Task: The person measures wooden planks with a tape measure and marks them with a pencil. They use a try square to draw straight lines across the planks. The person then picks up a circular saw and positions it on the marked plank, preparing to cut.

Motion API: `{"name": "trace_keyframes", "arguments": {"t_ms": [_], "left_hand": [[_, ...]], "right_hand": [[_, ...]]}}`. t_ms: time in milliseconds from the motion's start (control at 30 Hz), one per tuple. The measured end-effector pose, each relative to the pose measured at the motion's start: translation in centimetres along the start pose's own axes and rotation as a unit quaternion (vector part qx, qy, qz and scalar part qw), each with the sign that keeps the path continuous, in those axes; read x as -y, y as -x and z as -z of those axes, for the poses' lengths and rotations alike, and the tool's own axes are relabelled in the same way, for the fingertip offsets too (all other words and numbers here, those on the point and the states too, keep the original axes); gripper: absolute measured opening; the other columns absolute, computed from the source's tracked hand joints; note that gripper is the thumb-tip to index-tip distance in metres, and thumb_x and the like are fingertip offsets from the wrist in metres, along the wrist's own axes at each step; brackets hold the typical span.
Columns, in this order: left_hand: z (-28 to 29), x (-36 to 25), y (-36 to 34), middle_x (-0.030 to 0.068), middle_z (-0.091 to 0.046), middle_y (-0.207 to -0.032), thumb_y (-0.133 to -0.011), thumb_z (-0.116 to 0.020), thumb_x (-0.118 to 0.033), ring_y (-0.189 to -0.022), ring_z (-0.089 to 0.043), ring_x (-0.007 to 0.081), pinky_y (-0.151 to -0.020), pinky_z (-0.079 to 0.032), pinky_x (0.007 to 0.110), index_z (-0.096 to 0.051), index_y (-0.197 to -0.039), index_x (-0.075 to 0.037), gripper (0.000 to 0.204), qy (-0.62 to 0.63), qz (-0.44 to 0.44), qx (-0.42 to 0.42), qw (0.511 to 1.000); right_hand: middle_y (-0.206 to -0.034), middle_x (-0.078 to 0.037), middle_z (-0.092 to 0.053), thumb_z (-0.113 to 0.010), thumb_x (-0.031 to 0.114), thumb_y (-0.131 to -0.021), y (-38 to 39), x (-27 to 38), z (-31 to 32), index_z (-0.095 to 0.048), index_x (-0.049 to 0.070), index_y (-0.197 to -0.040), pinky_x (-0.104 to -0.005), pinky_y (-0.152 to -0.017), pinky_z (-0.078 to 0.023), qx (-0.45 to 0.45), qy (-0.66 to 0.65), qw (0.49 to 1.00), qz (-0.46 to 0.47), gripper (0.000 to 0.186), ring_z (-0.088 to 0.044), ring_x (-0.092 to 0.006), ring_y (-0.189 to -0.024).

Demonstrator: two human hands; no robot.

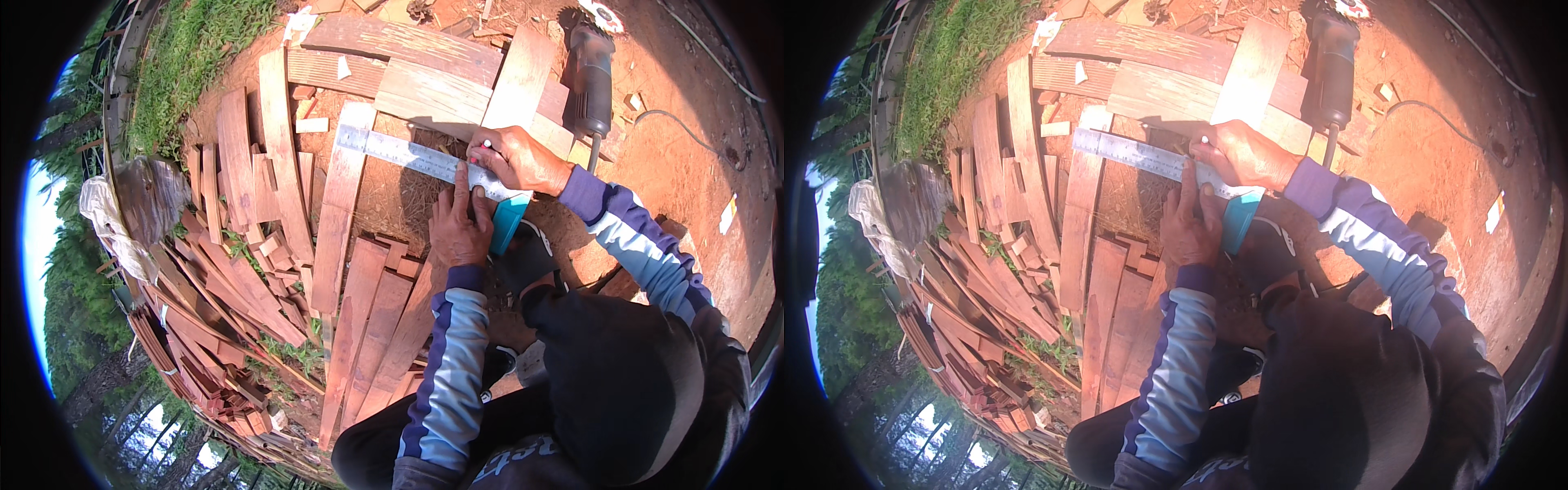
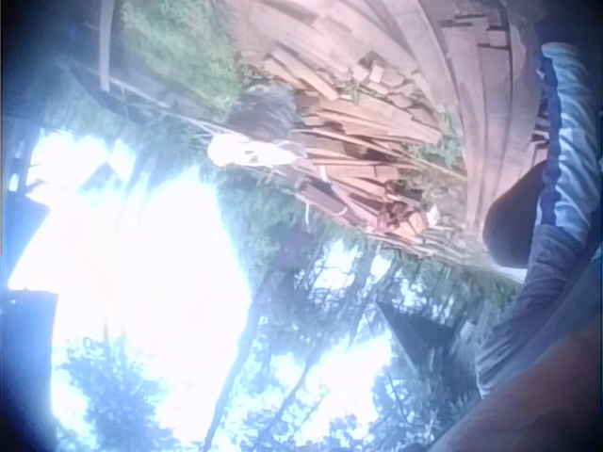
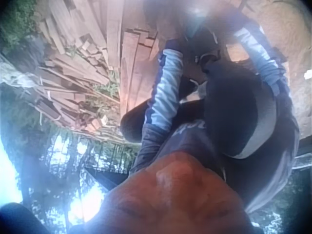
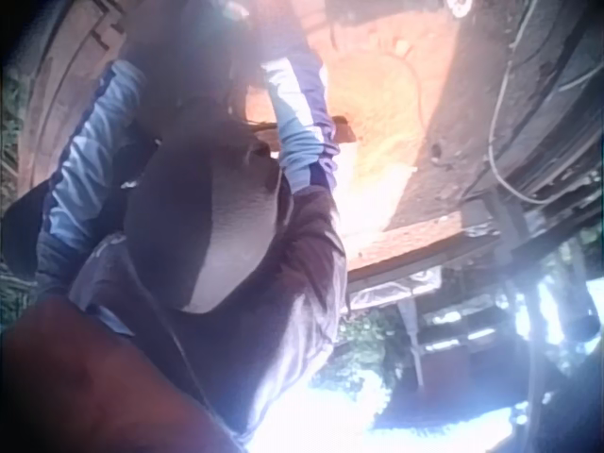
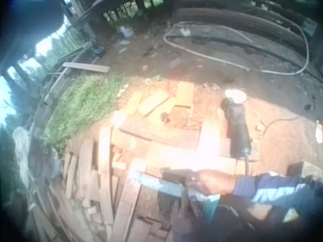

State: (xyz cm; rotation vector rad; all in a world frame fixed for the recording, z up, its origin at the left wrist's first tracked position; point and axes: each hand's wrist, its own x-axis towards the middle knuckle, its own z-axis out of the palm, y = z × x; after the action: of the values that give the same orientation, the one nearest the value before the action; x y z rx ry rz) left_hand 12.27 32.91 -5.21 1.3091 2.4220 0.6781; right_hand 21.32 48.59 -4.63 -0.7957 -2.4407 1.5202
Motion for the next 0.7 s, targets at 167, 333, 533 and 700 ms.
{"name": "trace_keyframes", "arguments": {"t_ms": [167, 333, 533, 700], "left_hand": [[0.3, 0.2, 0.0, 0.0139, -0.061, -0.088, -0.089, -0.061, -0.026, -0.077, -0.061, 0.0351, -0.067, -0.051, 0.046, -0.055, -0.136, -0.019, 0.047, -0.009, -0.006, -0.015, 1.0], [-0.2, 0.4, 0.2, 0.008, -0.06, -0.094, -0.091, -0.061, -0.031, -0.085, -0.06, 0.0301, -0.068, -0.049, 0.044, -0.052, -0.14, -0.023, 0.05, -0.022, 0.008, 0.007, 1.0], [-0.2, 0.4, 0.2, 0.0084, -0.06, -0.094, -0.091, -0.06, -0.031, -0.085, -0.06, 0.0303, -0.069, -0.049, 0.044, -0.052, -0.14, -0.023, 0.05, -0.02, 0.013, 0.008, 1.0], [0.1, 0.8, 0.3, 0.0085, -0.06, -0.095, -0.091, -0.06, -0.031, -0.085, -0.06, 0.0303, -0.069, -0.049, 0.044, -0.052, -0.14, -0.024, 0.05, -0.016, 0.015, 0.005, 1.0]], "right_hand": [[-0.078, -0.016, -0.064, -0.054, 0.008, -0.094, -0.5, 0.8, -0.3, -0.059, -0.001, -0.095, -0.0359, -0.065, -0.051, -0.04, -0.001, 0.997, 0.066, 0.01, -0.065, -0.0295, -0.069], [-0.078, -0.013, -0.064, -0.052, 0.011, -0.096, 0.4, -0.2, -0.1, -0.058, 0.001, -0.098, -0.0343, -0.065, -0.051, -0.066, -0.044, 0.992, 0.103, 0.011, -0.065, -0.0236, -0.069], [-0.074, -0.021, -0.061, -0.055, 0.013, -0.093, -0.2, 1.1, -0.1, -0.059, -0.002, -0.092, -0.0392, -0.064, -0.05, -0.028, -0.015, 0.999, 0.019, 0.016, -0.063, -0.0353, -0.07], [-0.074, -0.017, -0.059, -0.055, 0.011, -0.092, -0.1, 0.5, 0.1, -0.058, -0.001, -0.093, -0.0387, -0.064, -0.049, -0.012, -0.003, 0.998, 0.062, 0.012, -0.061, -0.0338, -0.067]]}}
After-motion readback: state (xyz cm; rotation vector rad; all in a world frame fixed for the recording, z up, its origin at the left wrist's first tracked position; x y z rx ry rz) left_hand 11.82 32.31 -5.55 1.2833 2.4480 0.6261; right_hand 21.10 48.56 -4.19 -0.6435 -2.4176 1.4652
